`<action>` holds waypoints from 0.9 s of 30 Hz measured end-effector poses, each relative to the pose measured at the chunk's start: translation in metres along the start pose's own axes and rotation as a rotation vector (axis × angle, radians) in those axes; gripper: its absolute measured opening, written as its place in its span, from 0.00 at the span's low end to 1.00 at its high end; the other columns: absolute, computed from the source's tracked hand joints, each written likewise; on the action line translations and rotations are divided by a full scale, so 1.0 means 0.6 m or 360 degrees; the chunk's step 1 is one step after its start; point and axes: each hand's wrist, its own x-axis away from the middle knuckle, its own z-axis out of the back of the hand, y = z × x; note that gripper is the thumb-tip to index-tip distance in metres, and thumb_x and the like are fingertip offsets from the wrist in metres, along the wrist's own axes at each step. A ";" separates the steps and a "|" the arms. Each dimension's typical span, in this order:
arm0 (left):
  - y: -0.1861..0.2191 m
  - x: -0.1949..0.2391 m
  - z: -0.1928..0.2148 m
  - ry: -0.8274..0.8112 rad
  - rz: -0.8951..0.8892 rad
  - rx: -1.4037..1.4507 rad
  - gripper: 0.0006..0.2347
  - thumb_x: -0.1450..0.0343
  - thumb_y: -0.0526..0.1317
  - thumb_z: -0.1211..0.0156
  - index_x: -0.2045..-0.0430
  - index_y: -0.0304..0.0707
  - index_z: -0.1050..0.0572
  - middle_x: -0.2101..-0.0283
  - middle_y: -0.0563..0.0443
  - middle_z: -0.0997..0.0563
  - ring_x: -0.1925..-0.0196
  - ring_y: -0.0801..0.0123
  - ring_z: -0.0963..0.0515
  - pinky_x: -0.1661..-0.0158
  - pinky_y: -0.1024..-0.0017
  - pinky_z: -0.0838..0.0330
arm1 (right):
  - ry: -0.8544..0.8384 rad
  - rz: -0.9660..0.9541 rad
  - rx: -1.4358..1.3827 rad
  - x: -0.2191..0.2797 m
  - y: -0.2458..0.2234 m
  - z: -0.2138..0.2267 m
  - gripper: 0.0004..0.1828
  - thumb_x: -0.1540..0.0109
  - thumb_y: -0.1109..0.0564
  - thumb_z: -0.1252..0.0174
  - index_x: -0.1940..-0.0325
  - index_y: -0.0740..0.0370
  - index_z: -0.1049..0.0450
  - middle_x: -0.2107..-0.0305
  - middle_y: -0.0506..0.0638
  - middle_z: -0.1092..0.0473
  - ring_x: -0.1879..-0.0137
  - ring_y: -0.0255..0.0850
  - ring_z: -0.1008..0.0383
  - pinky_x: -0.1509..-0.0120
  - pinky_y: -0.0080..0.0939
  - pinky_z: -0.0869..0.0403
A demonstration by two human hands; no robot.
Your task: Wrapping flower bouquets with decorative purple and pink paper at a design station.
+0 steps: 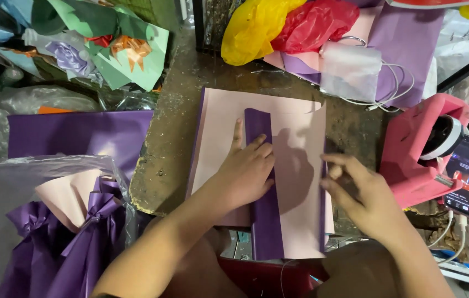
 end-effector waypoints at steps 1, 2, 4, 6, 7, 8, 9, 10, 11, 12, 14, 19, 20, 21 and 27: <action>0.002 0.002 0.008 -0.0003 -0.0002 0.0005 0.17 0.32 0.50 0.37 0.58 0.36 0.20 0.50 0.48 0.22 0.32 0.51 0.31 0.32 0.21 0.69 | -0.0003 -0.0005 0.0000 -0.013 0.027 -0.019 0.22 0.37 0.59 0.39 0.38 0.55 0.29 0.67 0.42 0.32 0.64 0.33 0.30 0.56 0.33 0.30; 0.002 0.003 0.016 -0.0078 0.0038 0.0179 0.18 0.32 0.47 0.37 0.54 0.33 0.22 0.46 0.43 0.24 0.31 0.48 0.32 0.33 0.22 0.68 | 0.0176 0.0071 -0.0018 -0.029 0.054 -0.037 0.26 0.41 0.59 0.35 0.39 0.55 0.28 0.71 0.45 0.29 0.66 0.39 0.27 0.57 0.39 0.26; 0.001 0.004 0.024 -0.0145 0.0089 0.0355 0.20 0.32 0.45 0.36 0.50 0.29 0.24 0.41 0.38 0.26 0.31 0.46 0.33 0.34 0.22 0.66 | 0.0345 0.0161 -0.0033 -0.048 0.100 -0.066 0.30 0.45 0.59 0.30 0.39 0.54 0.27 0.75 0.47 0.27 0.67 0.45 0.24 0.58 0.44 0.23; -0.003 0.005 0.024 -0.0137 0.0119 0.0440 0.21 0.34 0.45 0.34 0.51 0.31 0.23 0.44 0.41 0.25 0.32 0.45 0.32 0.36 0.18 0.65 | 0.0514 0.0501 0.0362 -0.060 0.138 -0.090 0.28 0.50 0.52 0.24 0.50 0.60 0.27 0.59 0.52 0.29 0.50 0.53 0.28 0.44 0.52 0.29; -0.006 0.003 0.031 -0.0128 0.0137 0.0441 0.21 0.34 0.45 0.34 0.51 0.31 0.23 0.44 0.41 0.25 0.32 0.45 0.32 0.36 0.18 0.65 | 0.0503 0.0518 0.0361 -0.061 0.122 -0.089 0.28 0.50 0.52 0.24 0.50 0.60 0.27 0.59 0.52 0.29 0.50 0.53 0.28 0.44 0.52 0.29; -0.007 0.004 0.035 -0.0149 0.0122 0.0478 0.19 0.34 0.45 0.35 0.53 0.30 0.23 0.46 0.41 0.25 0.32 0.46 0.32 0.36 0.18 0.68 | 0.0437 0.0494 0.0260 -0.055 0.108 -0.090 0.31 0.50 0.52 0.24 0.46 0.60 0.27 0.54 0.54 0.31 0.45 0.56 0.29 0.39 0.55 0.30; -0.007 0.004 0.038 -0.0169 0.0107 0.0514 0.18 0.33 0.44 0.36 0.54 0.30 0.22 0.48 0.41 0.24 0.32 0.46 0.32 0.36 0.18 0.71 | 0.0372 0.0468 0.0159 -0.049 0.094 -0.091 0.35 0.50 0.52 0.25 0.41 0.60 0.27 0.50 0.56 0.33 0.40 0.59 0.30 0.35 0.57 0.31; -0.008 0.004 0.039 -0.0172 0.0113 0.0520 0.18 0.33 0.44 0.36 0.54 0.30 0.22 0.48 0.41 0.24 0.32 0.46 0.32 0.36 0.18 0.71 | 0.0363 0.0467 0.0158 -0.051 0.094 -0.094 0.35 0.50 0.52 0.25 0.41 0.60 0.27 0.50 0.56 0.33 0.40 0.59 0.30 0.35 0.57 0.31; -0.009 0.004 0.041 -0.0179 0.0114 0.0538 0.18 0.33 0.44 0.36 0.54 0.30 0.22 0.48 0.41 0.24 0.32 0.46 0.33 0.36 0.18 0.69 | 0.0284 0.0570 0.0161 -0.052 0.093 -0.097 0.35 0.49 0.52 0.26 0.40 0.60 0.27 0.50 0.56 0.33 0.38 0.58 0.30 0.33 0.57 0.32; -0.011 0.002 0.043 -0.0179 0.0113 0.0550 0.18 0.33 0.44 0.35 0.55 0.31 0.23 0.48 0.42 0.25 0.31 0.46 0.33 0.36 0.18 0.68 | 0.0211 0.0678 0.0167 -0.056 0.092 -0.098 0.35 0.49 0.52 0.26 0.40 0.60 0.26 0.51 0.56 0.32 0.37 0.58 0.31 0.31 0.57 0.33; -0.012 0.001 0.040 -0.0178 0.0115 0.0546 0.19 0.34 0.44 0.34 0.54 0.30 0.23 0.47 0.41 0.25 0.32 0.46 0.33 0.36 0.18 0.68 | 0.0218 0.0768 0.0238 -0.059 0.082 -0.100 0.32 0.48 0.53 0.29 0.39 0.58 0.25 0.48 0.57 0.33 0.34 0.60 0.33 0.29 0.59 0.36; -0.014 0.003 0.041 -0.0162 0.0104 0.0526 0.19 0.35 0.44 0.33 0.56 0.29 0.23 0.48 0.40 0.25 0.33 0.45 0.32 0.37 0.18 0.74 | 0.0206 0.0859 0.0267 -0.062 0.058 -0.093 0.20 0.43 0.56 0.34 0.46 0.59 0.21 0.41 0.61 0.33 0.29 0.68 0.38 0.27 0.65 0.39; -0.014 0.004 0.045 -0.0132 0.0087 0.0514 0.23 0.35 0.44 0.33 0.49 0.29 0.27 0.48 0.38 0.25 0.33 0.44 0.31 0.36 0.19 0.77 | 0.0148 0.0760 0.0275 -0.062 0.061 -0.094 0.20 0.42 0.56 0.34 0.47 0.61 0.21 0.42 0.61 0.33 0.31 0.67 0.37 0.28 0.64 0.38; -0.013 0.006 0.050 -0.0101 0.0069 0.0503 0.29 0.35 0.45 0.34 0.41 0.28 0.32 0.47 0.37 0.25 0.34 0.43 0.31 0.36 0.20 0.81 | 0.0091 0.0661 0.0282 -0.061 0.063 -0.094 0.21 0.42 0.55 0.33 0.47 0.63 0.22 0.42 0.61 0.33 0.32 0.66 0.35 0.29 0.63 0.37; -0.019 0.003 0.016 -0.0012 0.0047 0.0375 0.25 0.35 0.50 0.34 0.49 0.30 0.25 0.44 0.38 0.26 0.32 0.47 0.33 0.34 0.22 0.77 | 0.0021 0.0489 0.0353 -0.059 0.067 -0.094 0.25 0.42 0.53 0.35 0.40 0.55 0.24 0.37 0.56 0.37 0.36 0.62 0.34 0.34 0.62 0.33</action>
